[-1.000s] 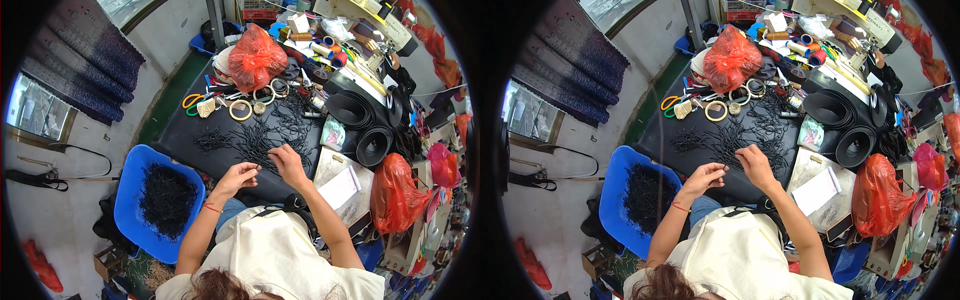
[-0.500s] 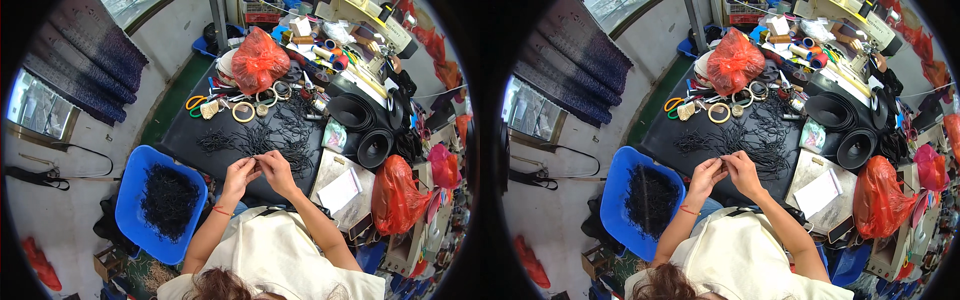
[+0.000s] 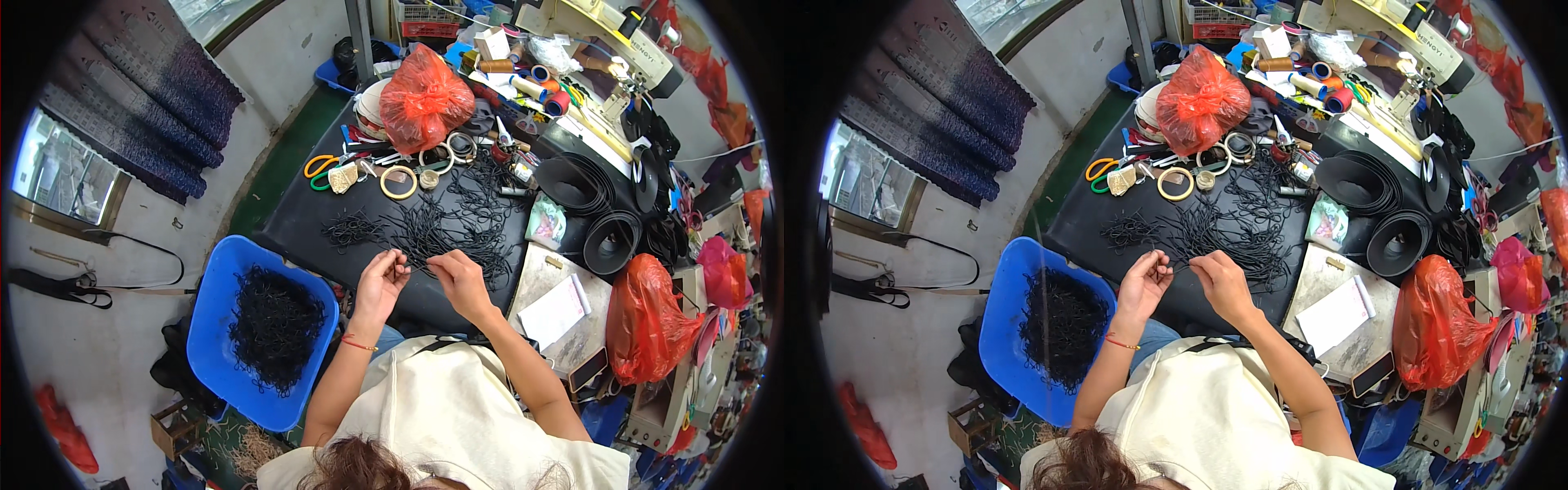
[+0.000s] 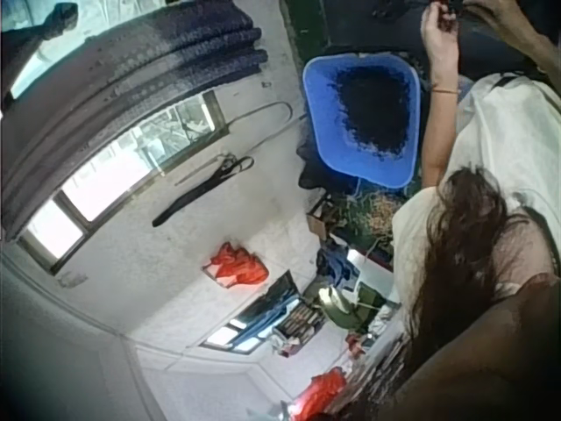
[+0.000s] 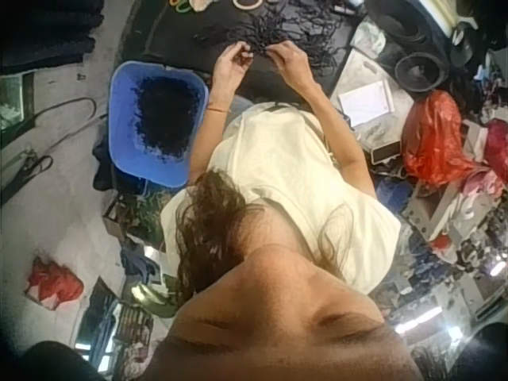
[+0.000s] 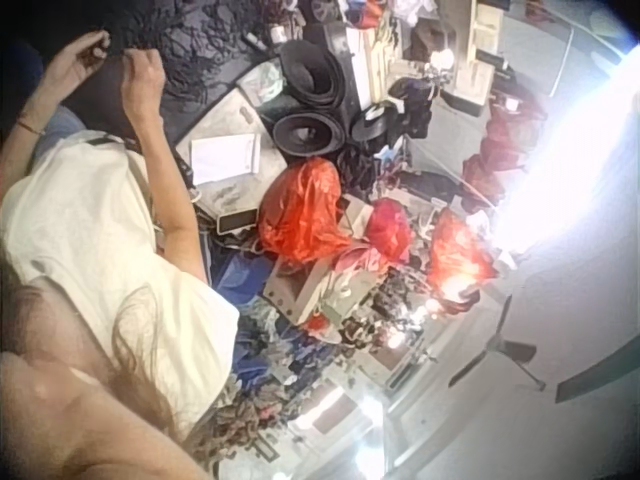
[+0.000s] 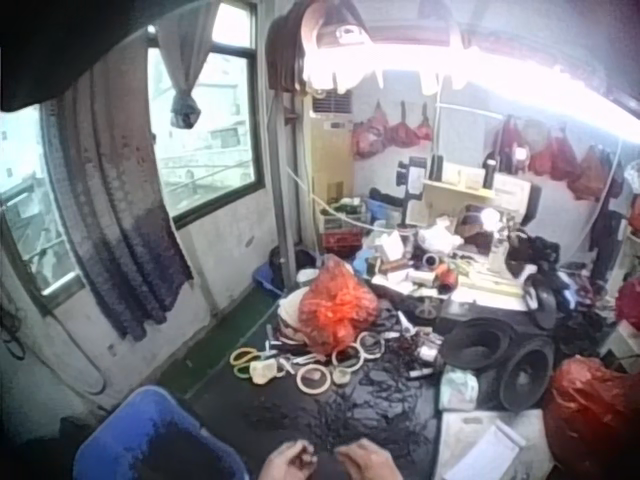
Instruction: The person repeatedly picks up small black elastic bands from a pile on the table, ties them into knots by hand, and places the finished knots into a blue bin. The process is continuous and repetitive throughout the clip.
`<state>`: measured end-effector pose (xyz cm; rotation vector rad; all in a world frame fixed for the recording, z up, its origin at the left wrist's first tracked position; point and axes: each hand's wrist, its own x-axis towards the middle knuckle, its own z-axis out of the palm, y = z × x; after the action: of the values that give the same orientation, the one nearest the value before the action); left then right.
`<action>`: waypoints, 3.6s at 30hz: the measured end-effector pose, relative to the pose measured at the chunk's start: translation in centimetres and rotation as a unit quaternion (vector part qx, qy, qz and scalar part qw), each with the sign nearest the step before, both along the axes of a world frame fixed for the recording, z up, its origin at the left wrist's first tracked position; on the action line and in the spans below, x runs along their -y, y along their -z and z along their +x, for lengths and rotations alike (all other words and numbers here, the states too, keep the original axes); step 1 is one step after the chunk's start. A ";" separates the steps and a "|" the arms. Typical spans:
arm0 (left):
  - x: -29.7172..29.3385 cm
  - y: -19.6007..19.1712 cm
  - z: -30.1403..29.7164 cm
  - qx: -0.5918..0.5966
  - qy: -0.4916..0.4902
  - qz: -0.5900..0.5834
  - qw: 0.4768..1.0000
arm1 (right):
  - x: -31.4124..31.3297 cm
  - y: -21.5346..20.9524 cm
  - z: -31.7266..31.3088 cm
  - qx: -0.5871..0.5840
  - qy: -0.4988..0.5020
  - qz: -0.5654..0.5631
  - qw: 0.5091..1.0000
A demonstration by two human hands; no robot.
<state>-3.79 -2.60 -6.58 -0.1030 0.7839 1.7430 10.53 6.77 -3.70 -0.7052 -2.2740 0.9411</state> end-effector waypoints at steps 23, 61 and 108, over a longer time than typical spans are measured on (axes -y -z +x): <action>1.7 -3.6 0.2 -0.279 0.187 0.015 0.942 | -1.7 -0.9 -0.1 0.016 -0.047 -0.120 0.992; 2.7 -3.2 1.5 -0.520 0.158 -0.054 0.838 | 1.5 0.1 -0.6 -0.051 0.028 -0.390 0.919; 2.2 -3.2 2.9 -0.349 0.110 -0.034 0.930 | 2.0 -2.3 -0.5 -0.151 0.069 -0.548 0.820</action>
<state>-0.92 -4.81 -3.34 0.5707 1.3127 1.5314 10.06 4.79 -1.40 -1.0360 -1.2095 2.1185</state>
